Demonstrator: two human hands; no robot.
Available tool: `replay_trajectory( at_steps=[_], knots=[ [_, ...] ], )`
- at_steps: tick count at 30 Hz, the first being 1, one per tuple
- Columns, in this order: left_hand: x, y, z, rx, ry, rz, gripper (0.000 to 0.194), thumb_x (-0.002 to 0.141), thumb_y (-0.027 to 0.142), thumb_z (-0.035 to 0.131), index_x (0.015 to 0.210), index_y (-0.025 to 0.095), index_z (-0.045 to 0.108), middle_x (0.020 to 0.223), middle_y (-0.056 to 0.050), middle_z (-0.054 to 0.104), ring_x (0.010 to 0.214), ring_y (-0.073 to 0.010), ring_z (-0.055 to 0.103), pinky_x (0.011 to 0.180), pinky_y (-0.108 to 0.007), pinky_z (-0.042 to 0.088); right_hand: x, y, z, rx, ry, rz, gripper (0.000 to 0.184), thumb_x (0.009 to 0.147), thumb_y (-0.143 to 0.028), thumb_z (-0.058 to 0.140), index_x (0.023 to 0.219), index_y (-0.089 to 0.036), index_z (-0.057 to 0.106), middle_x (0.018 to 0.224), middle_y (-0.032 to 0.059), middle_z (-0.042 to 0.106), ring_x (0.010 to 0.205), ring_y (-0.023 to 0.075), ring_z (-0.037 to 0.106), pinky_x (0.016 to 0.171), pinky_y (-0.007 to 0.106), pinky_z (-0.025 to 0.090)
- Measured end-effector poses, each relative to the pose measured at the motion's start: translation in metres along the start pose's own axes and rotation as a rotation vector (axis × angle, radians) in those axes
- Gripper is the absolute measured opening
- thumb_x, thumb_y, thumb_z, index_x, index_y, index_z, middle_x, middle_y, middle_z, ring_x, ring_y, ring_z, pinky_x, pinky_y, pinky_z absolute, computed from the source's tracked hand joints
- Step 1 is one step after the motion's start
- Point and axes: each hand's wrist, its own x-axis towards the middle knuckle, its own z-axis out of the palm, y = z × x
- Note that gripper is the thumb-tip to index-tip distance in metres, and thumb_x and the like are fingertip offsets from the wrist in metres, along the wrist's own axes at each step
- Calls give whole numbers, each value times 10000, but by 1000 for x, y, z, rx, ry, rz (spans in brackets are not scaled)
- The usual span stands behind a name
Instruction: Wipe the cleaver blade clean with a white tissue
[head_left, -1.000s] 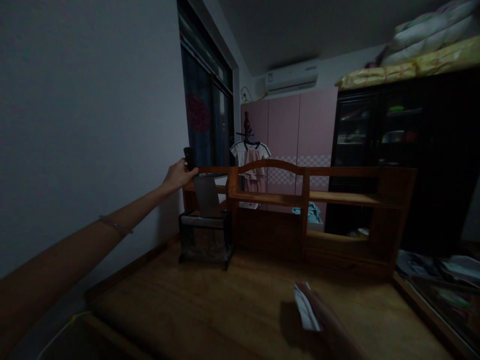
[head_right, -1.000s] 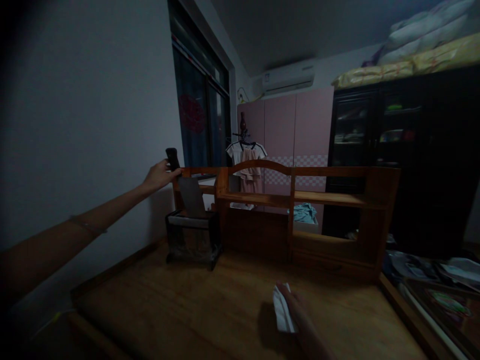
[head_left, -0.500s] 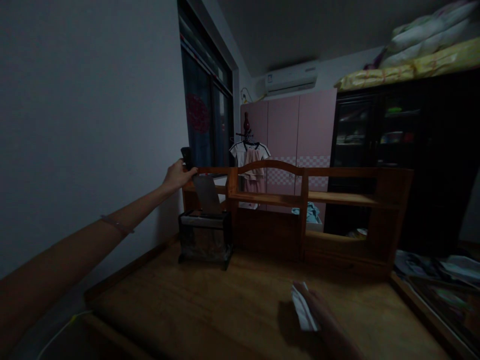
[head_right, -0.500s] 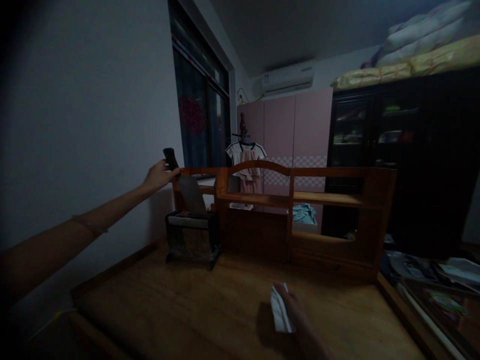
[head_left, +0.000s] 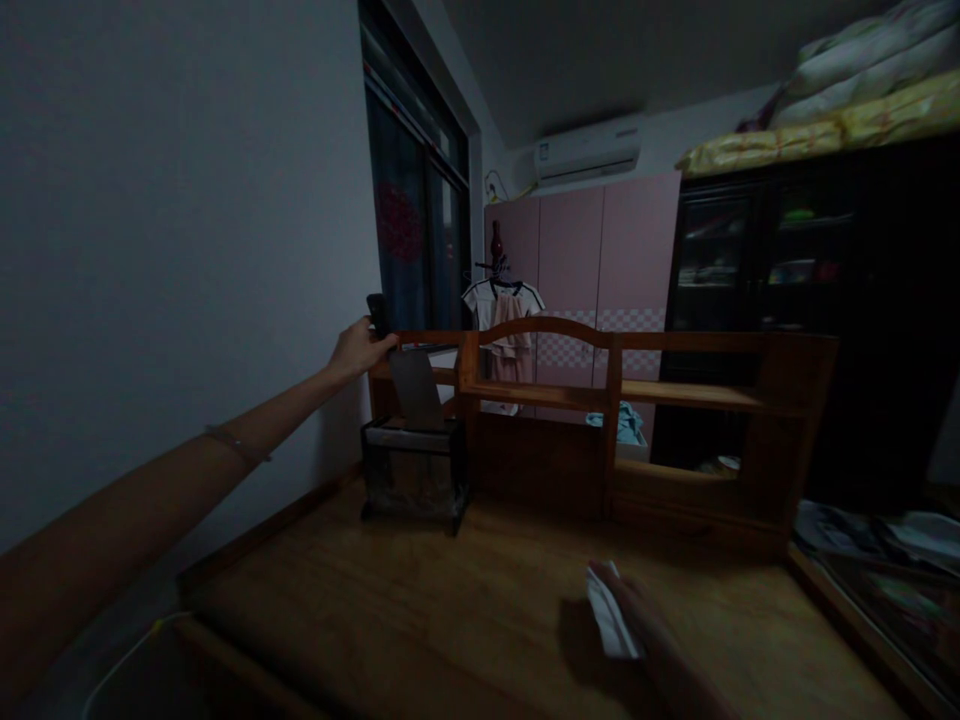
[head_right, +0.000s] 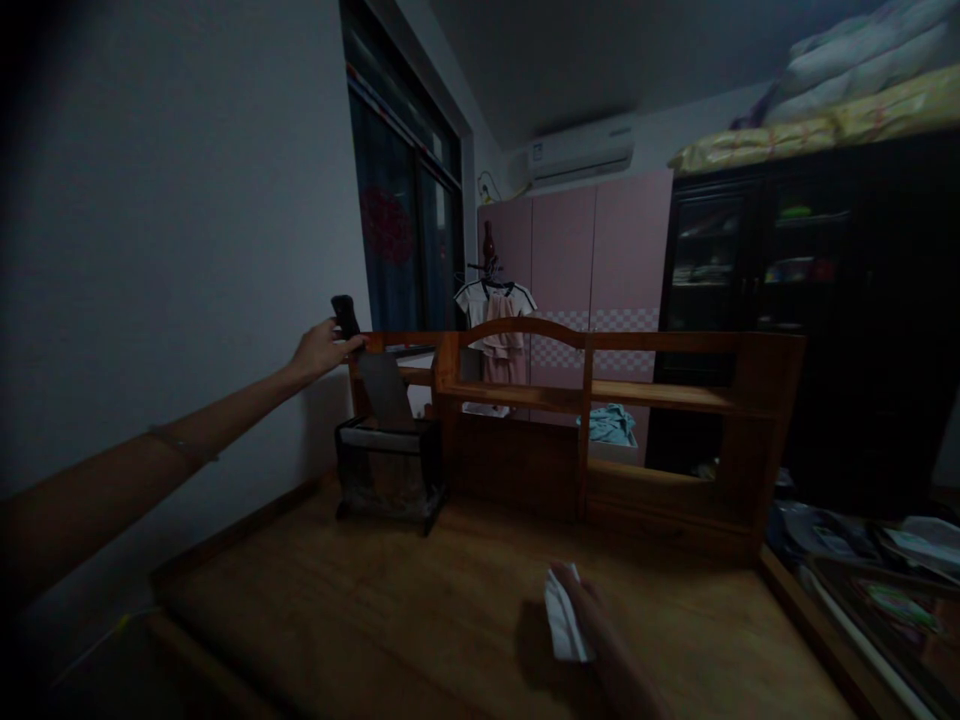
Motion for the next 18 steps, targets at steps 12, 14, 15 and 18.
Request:
replay_trajectory(
  at_steps=[12,14,15,18],
  knots=[
    [-29,23,6,160,-73,-20,572,851,487,541,1253,94,432,1074,-178,661,939,-301,655,784,-368,510,-2,-3,-1,22,46,-3,498,703,-658,613,644,-164,615,572,43,606,509,172,574,479,255,414],
    [-30,27,7,175,-50,-7,530,897,515,455,1229,101,454,1072,-181,657,955,-306,647,794,-375,502,-3,-4,-1,15,23,-15,503,706,-658,610,619,-163,606,563,45,597,495,167,563,468,255,407],
    [-30,28,8,179,-39,10,520,910,525,425,1211,104,472,1071,-179,656,963,-305,643,799,-373,498,-5,-5,-1,18,12,-16,508,714,-663,602,620,-164,603,558,45,592,484,166,556,460,257,402],
    [-29,30,14,202,-40,67,486,915,530,415,1135,116,541,1068,-162,664,985,-289,634,826,-350,488,-9,-6,-1,37,1,-2,515,738,-678,579,698,-167,622,572,46,603,478,178,561,450,269,401]
  ],
)
